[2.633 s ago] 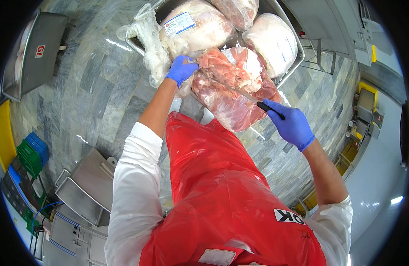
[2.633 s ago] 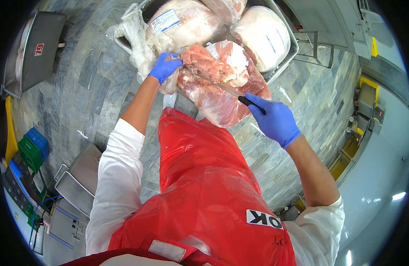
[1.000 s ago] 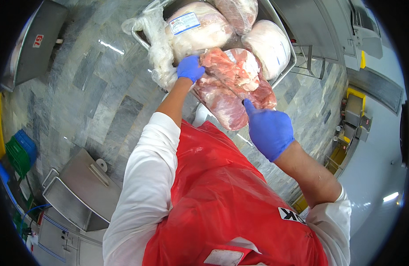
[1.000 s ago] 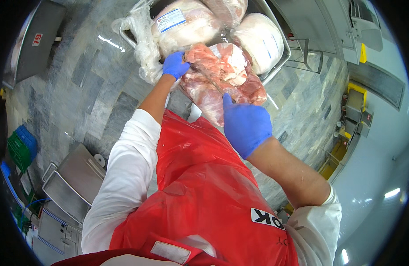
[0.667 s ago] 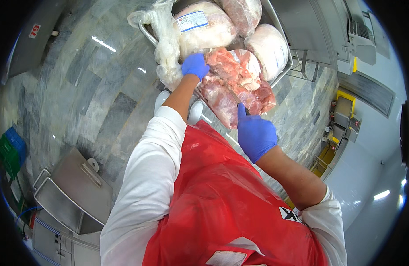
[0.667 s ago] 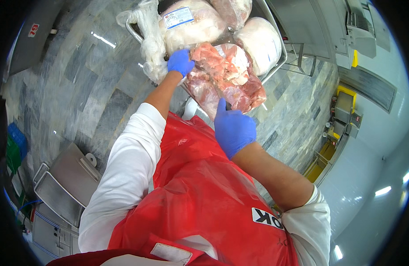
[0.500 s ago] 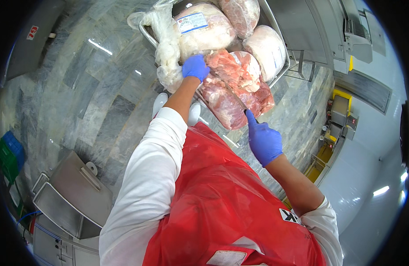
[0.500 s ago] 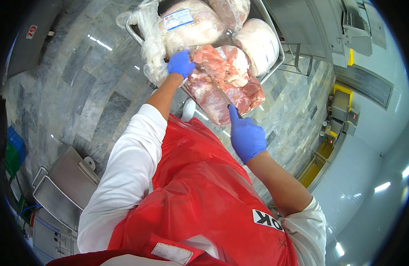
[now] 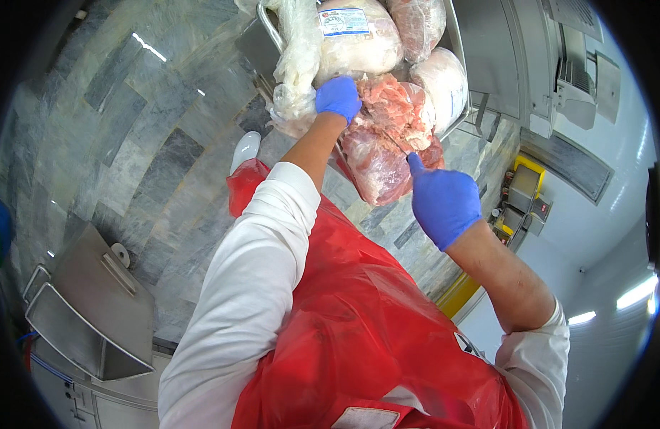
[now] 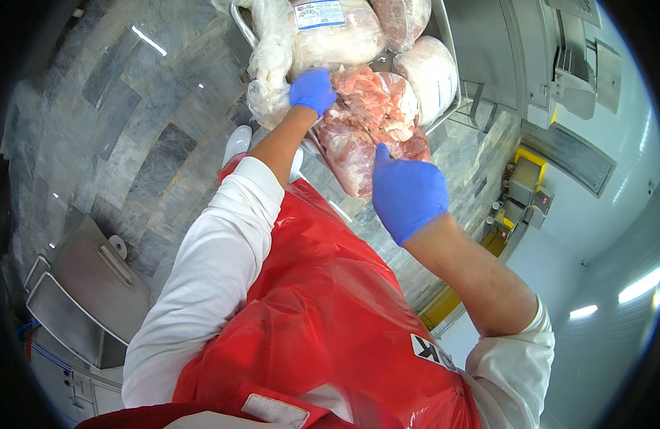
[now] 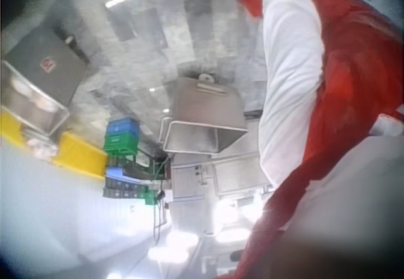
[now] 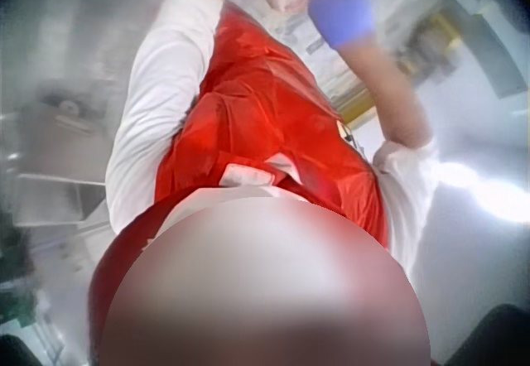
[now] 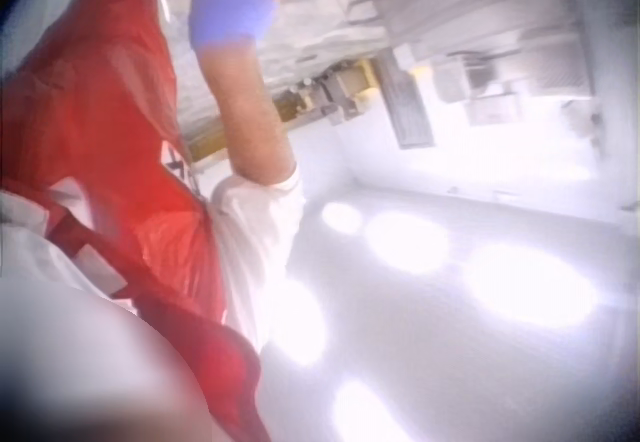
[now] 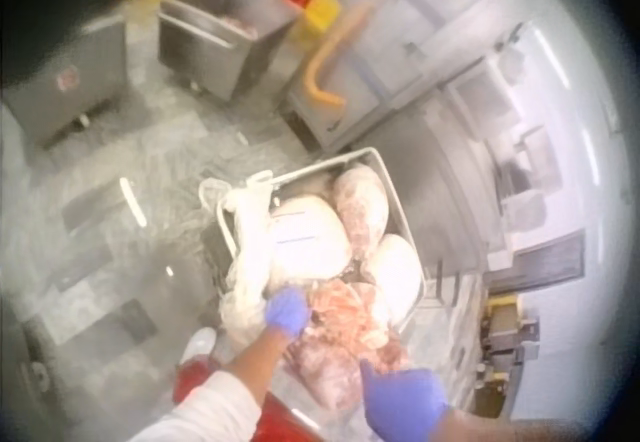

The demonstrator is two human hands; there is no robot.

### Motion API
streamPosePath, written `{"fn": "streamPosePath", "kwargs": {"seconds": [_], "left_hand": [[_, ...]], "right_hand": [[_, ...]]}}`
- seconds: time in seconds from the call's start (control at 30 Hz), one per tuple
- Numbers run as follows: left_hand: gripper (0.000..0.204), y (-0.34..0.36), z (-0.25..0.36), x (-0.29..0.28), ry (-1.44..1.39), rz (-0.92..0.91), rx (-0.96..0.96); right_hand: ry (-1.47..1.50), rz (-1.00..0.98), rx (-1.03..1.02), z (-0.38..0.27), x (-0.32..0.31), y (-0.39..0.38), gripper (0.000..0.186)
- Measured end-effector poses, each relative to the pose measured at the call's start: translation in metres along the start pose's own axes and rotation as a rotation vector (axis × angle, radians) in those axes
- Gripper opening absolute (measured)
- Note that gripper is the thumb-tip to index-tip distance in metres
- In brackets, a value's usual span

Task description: The person is cutting raw meat on a metal tray using a knife. They are wearing blue gloves and a red apron. The person is carefully slicing the meat into smaller pieces.

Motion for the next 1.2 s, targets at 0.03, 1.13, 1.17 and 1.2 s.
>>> {"fn": "streamPosePath", "kwargs": {"seconds": [0.03,1.13,1.17,1.2], "left_hand": [[0.029,-0.002,0.002,0.0,-0.002,-0.008,0.004],[0.029,0.002,-0.003,0.0,0.03,0.058,-0.005],[0.029,-0.003,-0.002,0.001,0.036,0.064,0.008],[0.031,-0.001,-0.005,0.002,0.031,0.062,-0.012]], "right_hand": [[0.0,0.027,-0.014,-0.007,-0.002,0.004,0.045],[0.335,0.105,0.253,-0.01,0.148,0.019,0.072],[0.368,0.053,0.24,-0.01,0.148,0.011,0.073],[0.396,0.021,0.227,-0.005,0.139,0.009,0.073]]}}
Point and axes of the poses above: each hand's wrist, its own y-axis towards the middle knuckle, its own x-axis out of the palm, z = x × y, the point moved 10 cm from there along y, towards the middle knuckle, and after that the axes turned 7 degrees about -y, right-handed, at the moved point
